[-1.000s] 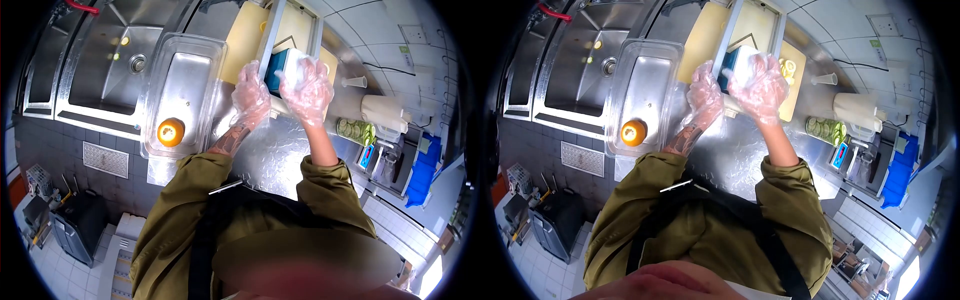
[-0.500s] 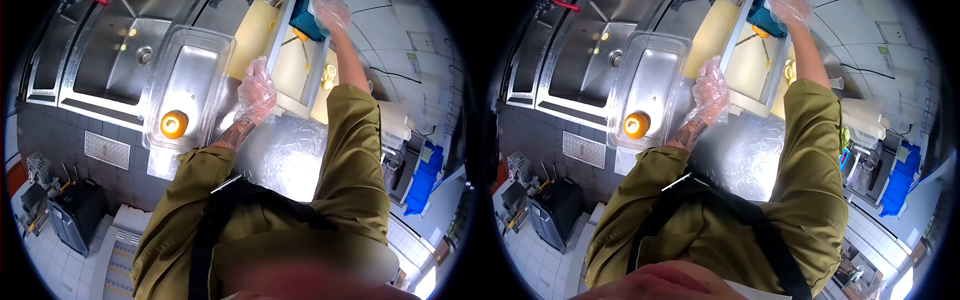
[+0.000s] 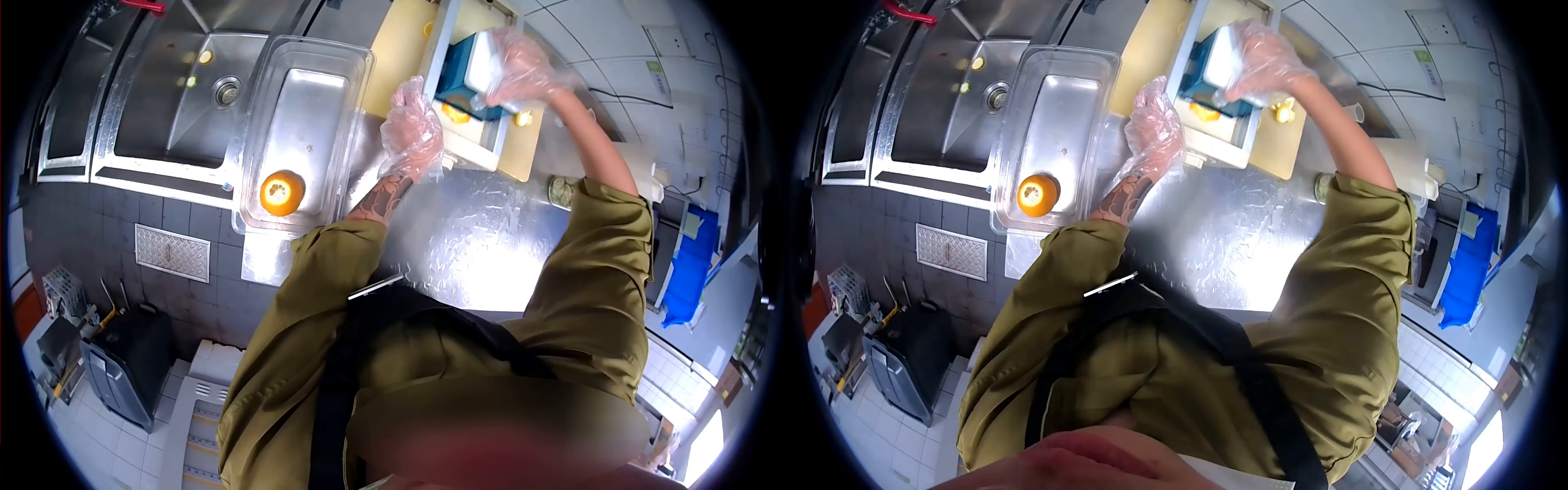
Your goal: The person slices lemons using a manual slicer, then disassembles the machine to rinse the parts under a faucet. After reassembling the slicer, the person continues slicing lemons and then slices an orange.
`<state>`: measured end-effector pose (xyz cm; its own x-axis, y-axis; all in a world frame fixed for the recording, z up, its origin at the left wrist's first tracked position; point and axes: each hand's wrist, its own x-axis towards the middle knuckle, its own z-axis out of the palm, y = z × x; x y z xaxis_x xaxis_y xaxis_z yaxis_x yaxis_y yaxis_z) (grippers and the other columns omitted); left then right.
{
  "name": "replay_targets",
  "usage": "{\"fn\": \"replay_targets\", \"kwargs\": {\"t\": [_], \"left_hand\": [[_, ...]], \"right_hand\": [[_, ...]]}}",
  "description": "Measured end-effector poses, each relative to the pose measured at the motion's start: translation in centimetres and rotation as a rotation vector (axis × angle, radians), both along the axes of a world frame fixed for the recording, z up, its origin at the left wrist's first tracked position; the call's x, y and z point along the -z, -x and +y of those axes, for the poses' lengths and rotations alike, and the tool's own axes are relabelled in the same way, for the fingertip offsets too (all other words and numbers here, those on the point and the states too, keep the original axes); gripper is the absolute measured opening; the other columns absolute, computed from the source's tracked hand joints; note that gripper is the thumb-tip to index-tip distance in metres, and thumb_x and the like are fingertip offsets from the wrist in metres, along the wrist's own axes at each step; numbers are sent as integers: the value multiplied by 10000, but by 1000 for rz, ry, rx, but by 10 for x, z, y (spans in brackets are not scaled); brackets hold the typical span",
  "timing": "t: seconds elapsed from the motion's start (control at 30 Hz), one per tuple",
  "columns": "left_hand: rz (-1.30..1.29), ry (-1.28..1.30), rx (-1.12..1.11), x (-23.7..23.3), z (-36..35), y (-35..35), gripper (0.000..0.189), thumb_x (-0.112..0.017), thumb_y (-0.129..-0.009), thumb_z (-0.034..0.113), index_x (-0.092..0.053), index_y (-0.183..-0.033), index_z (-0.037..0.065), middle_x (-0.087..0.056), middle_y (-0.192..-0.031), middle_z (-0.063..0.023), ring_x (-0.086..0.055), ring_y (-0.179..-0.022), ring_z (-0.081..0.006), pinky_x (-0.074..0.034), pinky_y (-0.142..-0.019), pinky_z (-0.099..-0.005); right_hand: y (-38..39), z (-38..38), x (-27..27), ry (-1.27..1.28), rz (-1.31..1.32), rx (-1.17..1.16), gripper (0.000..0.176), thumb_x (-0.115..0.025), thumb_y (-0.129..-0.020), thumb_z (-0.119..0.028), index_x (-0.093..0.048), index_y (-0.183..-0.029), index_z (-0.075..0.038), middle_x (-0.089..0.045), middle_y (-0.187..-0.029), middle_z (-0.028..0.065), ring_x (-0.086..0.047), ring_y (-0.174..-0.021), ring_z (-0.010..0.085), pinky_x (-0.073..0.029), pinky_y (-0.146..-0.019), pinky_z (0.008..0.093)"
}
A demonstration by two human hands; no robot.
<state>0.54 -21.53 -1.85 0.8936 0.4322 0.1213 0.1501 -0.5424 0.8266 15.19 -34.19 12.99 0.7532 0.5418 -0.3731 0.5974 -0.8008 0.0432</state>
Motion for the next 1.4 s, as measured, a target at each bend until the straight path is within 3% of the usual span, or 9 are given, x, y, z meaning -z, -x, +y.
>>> {"fn": "replay_targets", "kwargs": {"t": [0.43,0.5,0.57,0.6,0.7,0.8,0.9,1.0,1.4], "left_hand": [[66,-126,57,-14,13,5,385,-561,-921,142,-518,-1303,107,-579,-1270,-145,-626,-1062,-345,-517,-893,-435],[-36,-302,-70,-8,8,3,370,-574,-916,144,-545,-1283,113,-587,-1279,-145,-582,-1140,-325,-453,-987,-405],[-515,233,76,-2,12,-12,322,-628,-887,221,-622,-1188,109,-633,-1188,-137,-588,-1120,-319,-444,-986,-409],[-572,155,225,-21,17,-19,325,-654,-870,250,-640,-1159,103,-641,-1164,-136,-591,-1113,-316,-449,-980,-407],[-339,-35,1026,-97,19,-50,341,-701,-824,300,-665,-1103,109,-654,-1126,-116,-595,-1099,-314,-459,-970,-394],[-45,-542,1412,-106,12,-78,401,-723,-766,153,-639,-1152,85,-659,-1159,-108,-622,-1082,-282,-485,-950,-393],[135,-911,1338,-103,5,-95,438,-716,-745,129,-619,-1169,78,-647,-1171,-126,-611,-1072,-313,-483,-937,-405],[-137,-958,1210,-90,13,-94,467,-735,-737,128,-606,-1181,68,-645,-1147,-122,-600,-1070,-315,-488,-931,-403],[-57,-1099,988,-83,-14,-79,521,-828,-684,342,-611,-1086,92,-676,-772,-124,-664,-695,-324,-530,-646,-423]], "right_hand": [[54,-36,-41,-296,-261,-83,1099,-880,-447,-409,-424,-1337,47,-541,-1191,234,-557,-1106,374,-464,-973,412],[70,-71,-73,-548,-212,128,1073,-876,-492,-337,-396,-1381,22,-594,-1161,195,-622,-1038,346,-507,-921,418],[104,-110,-85,-1032,-84,566,847,-771,-593,-165,-450,-1353,26,-609,-1128,129,-637,-1026,280,-541,-895,430],[123,-135,-77,-1380,26,623,815,-749,-617,-203,-465,-1348,17,-605,-1160,137,-627,-1051,299,-538,-904,454],[179,-194,-13,-2349,603,430,736,-683,-687,-317,-510,-1333,-10,-592,-1255,164,-600,-1125,354,-529,-932,524],[228,-218,53,-2677,485,728,718,-674,-719,-374,-524,-1327,-23,-593,-1270,170,-595,-1137,357,-523,-942,542],[261,-231,109,-2756,335,981,676,-635,-724,-314,-519,-1326,-29,-603,-1252,163,-598,-1146,341,-514,-970,510],[278,-219,125,-2767,271,1259,674,-630,-712,-291,-519,-1319,-19,-604,-1252,161,-601,-1147,329,-511,-980,492],[268,-202,179,-2894,425,1212,773,-702,-684,-301,-464,-1354,4,-575,-1267,181,-594,-1143,345,-510,-987,491]]}}
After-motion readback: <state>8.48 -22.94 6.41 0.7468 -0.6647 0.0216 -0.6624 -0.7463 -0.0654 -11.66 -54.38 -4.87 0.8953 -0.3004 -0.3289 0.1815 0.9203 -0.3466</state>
